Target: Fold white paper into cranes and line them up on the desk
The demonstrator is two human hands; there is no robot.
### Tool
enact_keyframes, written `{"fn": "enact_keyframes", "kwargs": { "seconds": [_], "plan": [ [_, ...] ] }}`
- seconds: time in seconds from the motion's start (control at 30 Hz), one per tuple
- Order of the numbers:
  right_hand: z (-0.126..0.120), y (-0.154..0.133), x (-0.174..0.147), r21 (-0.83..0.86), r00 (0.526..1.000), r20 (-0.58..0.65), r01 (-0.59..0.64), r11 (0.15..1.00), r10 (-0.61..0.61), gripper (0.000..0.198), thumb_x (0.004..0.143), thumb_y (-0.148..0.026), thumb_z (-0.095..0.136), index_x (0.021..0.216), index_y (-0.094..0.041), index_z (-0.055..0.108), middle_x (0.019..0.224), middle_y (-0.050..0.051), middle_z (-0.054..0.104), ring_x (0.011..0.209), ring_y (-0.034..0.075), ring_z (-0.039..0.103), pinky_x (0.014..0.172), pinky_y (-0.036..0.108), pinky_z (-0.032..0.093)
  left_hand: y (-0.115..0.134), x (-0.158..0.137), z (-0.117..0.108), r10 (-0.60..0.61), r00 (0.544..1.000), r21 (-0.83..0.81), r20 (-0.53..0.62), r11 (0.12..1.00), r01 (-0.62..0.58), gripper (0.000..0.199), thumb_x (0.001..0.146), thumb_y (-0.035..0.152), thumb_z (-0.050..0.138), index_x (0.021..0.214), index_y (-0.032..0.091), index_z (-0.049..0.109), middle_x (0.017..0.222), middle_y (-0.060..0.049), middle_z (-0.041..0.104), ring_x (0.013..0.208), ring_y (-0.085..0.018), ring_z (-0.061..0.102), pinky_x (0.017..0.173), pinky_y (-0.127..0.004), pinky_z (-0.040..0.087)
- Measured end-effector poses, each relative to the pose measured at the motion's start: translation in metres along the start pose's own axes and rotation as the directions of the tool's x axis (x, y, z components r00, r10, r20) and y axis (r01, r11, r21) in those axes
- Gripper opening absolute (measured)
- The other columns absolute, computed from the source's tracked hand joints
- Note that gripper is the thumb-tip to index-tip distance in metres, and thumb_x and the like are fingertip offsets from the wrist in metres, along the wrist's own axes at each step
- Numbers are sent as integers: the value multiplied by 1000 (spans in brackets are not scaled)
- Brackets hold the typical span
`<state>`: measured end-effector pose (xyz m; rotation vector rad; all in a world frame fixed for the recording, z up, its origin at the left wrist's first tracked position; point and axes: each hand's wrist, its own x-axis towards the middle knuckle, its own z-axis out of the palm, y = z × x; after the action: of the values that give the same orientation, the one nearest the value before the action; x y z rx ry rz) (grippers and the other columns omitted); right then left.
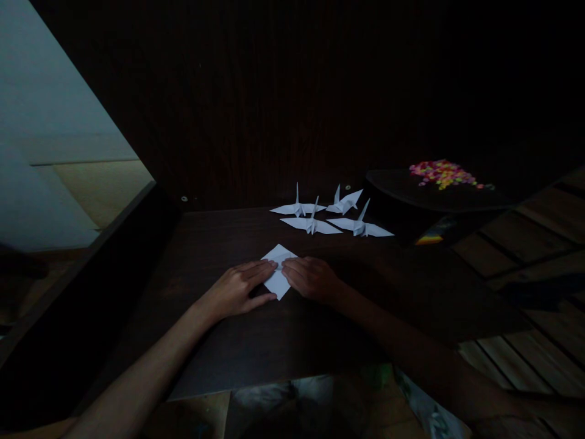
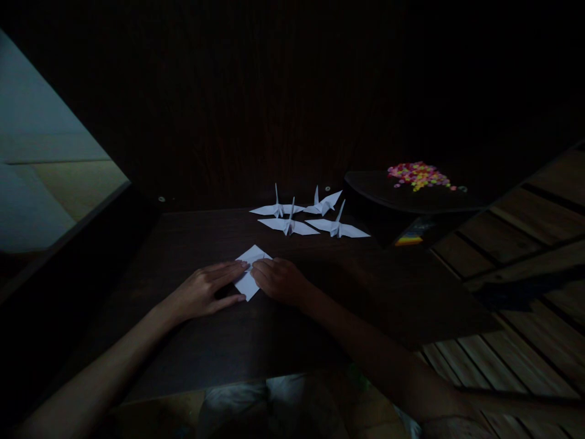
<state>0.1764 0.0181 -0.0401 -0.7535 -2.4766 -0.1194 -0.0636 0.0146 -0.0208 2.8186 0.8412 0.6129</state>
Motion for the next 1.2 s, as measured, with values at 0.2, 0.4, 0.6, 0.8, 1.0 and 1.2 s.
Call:
{"fn": "enact_keyframes", "kwargs": {
  "seconds": [0.2, 0.4, 0.6, 0.8, 1.0, 1.2],
  "plan": [
    [-3, 0, -2, 82, 979, -195, -48, 995, 63, 23, 96, -18, 42, 94, -18, 64, 95, 8, 72, 90, 18, 67, 80, 32, 53, -2, -2, 0, 55, 997, 15, -55, 998, -54, 71, 83, 49, 64, 141, 16, 40, 133, -16, 57, 117, -29, 59, 98, -45, 50],
    [-14, -4, 3, 280, 941, -267, -130, 951, 207, 19, 93, -21, 48, 88, -19, 67, 80, 6, 72, 73, 17, 68, 70, 31, 54, 0, -2, -1, -47, 994, -99, -96, 994, 37, 32, 95, 23, 43, 118, 15, 63, 104, -10, 72, 89, -20, 71, 82, -32, 56],
    [-37, -5, 11, 525, 932, -146, -212, 824, 333, 23, 84, -31, 63, 101, -18, 70, 96, 9, 73, 84, 20, 68, 79, 34, 53, 7, 6, -12, -416, 909, -446, 16, 811, 379, 35, 92, 41, 52, 79, 13, 70, 66, 1, 67, 58, -13, 62, 55, -21, 48],
    [-29, 0, 12, 761, 792, 165, -481, 436, 588, 33, 76, -36, 71, 104, -18, 71, 98, 7, 74, 85, 21, 71, 73, 31, 56, 7, 8, -13, -478, 816, -723, 324, 431, 540, 38, 84, 46, 62, 74, 10, 71, 73, -3, 70, 65, -16, 61, 57, -23, 45],
    [-25, 3, 13, 791, 751, 312, -544, 279, 582, 19, 71, -32, 73, 79, -15, 73, 76, 5, 74, 68, 17, 69, 61, 26, 53, 8, 10, -12, -471, 761, -761, 446, 248, 600, 33, 77, 43, 70, 72, 10, 72, 72, -5, 72, 64, -14, 61, 60, -23, 46],
    [-22, 5, 12, 791, 687, 367, -585, 178, 626, 17, 67, -31, 75, 72, -15, 70, 66, 2, 70, 59, 14, 63, 55, 23, 46, 7, 13, -17, -508, 738, -781, 445, 183, 597, 34, 78, 45, 69, 78, 11, 72, 74, -5, 72, 65, -15, 63, 63, -26, 50]
  ]
}}
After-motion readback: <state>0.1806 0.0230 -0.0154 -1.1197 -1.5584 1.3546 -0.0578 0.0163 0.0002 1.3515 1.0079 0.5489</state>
